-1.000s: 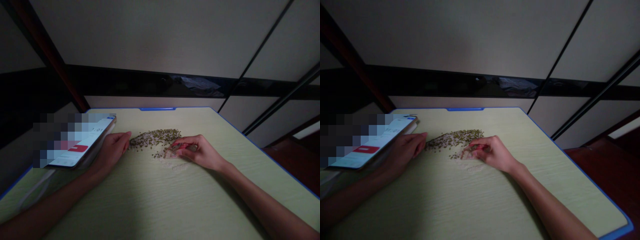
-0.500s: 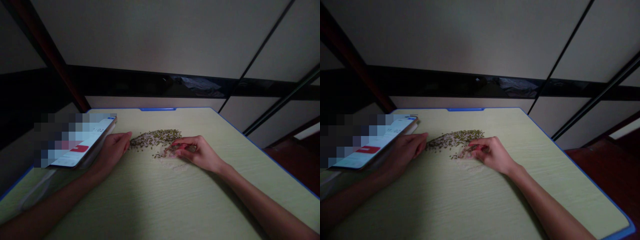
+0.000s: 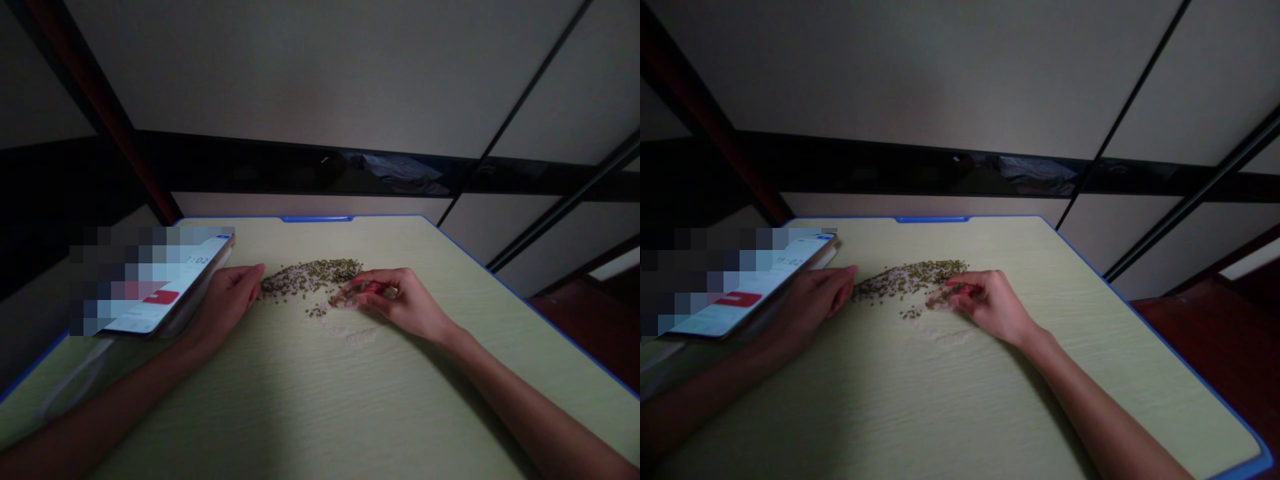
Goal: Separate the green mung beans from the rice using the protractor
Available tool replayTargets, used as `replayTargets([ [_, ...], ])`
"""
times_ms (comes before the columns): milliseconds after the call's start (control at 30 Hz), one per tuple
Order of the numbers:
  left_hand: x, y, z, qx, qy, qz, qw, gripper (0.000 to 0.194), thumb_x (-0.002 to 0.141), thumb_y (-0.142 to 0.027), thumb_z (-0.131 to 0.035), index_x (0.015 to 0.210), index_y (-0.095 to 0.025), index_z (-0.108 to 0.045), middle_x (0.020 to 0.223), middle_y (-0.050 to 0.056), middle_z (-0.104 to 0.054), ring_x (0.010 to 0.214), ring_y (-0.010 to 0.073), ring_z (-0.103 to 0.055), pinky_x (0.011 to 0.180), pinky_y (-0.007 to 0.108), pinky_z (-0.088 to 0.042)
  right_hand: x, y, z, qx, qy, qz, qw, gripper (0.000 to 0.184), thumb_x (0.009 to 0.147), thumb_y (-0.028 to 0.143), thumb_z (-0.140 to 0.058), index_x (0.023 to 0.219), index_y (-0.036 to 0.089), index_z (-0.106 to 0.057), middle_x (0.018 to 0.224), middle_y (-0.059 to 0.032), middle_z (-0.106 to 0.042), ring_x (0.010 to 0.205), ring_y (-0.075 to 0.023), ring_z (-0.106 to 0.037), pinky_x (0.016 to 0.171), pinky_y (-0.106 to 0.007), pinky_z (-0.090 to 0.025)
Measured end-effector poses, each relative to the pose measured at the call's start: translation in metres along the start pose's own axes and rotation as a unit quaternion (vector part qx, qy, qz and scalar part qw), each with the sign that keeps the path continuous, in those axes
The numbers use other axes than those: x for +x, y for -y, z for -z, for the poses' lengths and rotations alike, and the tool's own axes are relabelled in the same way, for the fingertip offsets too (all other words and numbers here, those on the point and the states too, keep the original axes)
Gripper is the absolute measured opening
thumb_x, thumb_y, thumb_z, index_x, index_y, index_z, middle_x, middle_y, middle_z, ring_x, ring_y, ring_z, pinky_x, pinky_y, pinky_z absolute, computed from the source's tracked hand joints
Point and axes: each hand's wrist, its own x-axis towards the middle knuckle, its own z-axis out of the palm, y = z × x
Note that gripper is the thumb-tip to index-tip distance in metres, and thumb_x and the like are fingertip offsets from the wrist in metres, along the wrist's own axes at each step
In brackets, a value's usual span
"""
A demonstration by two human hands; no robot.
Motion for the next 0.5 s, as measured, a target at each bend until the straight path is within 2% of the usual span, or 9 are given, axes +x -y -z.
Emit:
replayTargets([
  [333,0.001,0.000,0.000,0.000,0.000,-0.002,1.000,0.041,0.076,-0.035,-0.041,0.038,-0.020,-0.035,0.033,-0.007,-0.032,0.037,0.0084,-0.032,0.045,0.023,-0.026,0.001,-0.004,-0.007,0.010,-0.021,0.005,1.000,0.027,0.070,0.014,-0.055,0.095,0.011,-0.067,0.059,-0.0026,-0.063,0.049,-0.0092,-0.047,0.047,-0.021,-0.039],
  [500,0.002,0.000,0.000,-0.004,0.000,-0.009,1.000,0.042,0.075,-0.036,-0.041,0.038,-0.020,-0.034,0.033,-0.007,-0.032,0.037,0.0088,-0.032,0.045,0.023,-0.026,0.004,-0.004,-0.011,0.031,-0.030,-0.003,0.999,0.029,0.070,0.015,-0.055,0.096,0.009,-0.066,0.062,-0.0041,-0.064,0.049,-0.0096,-0.050,0.047,-0.020,-0.041],
])
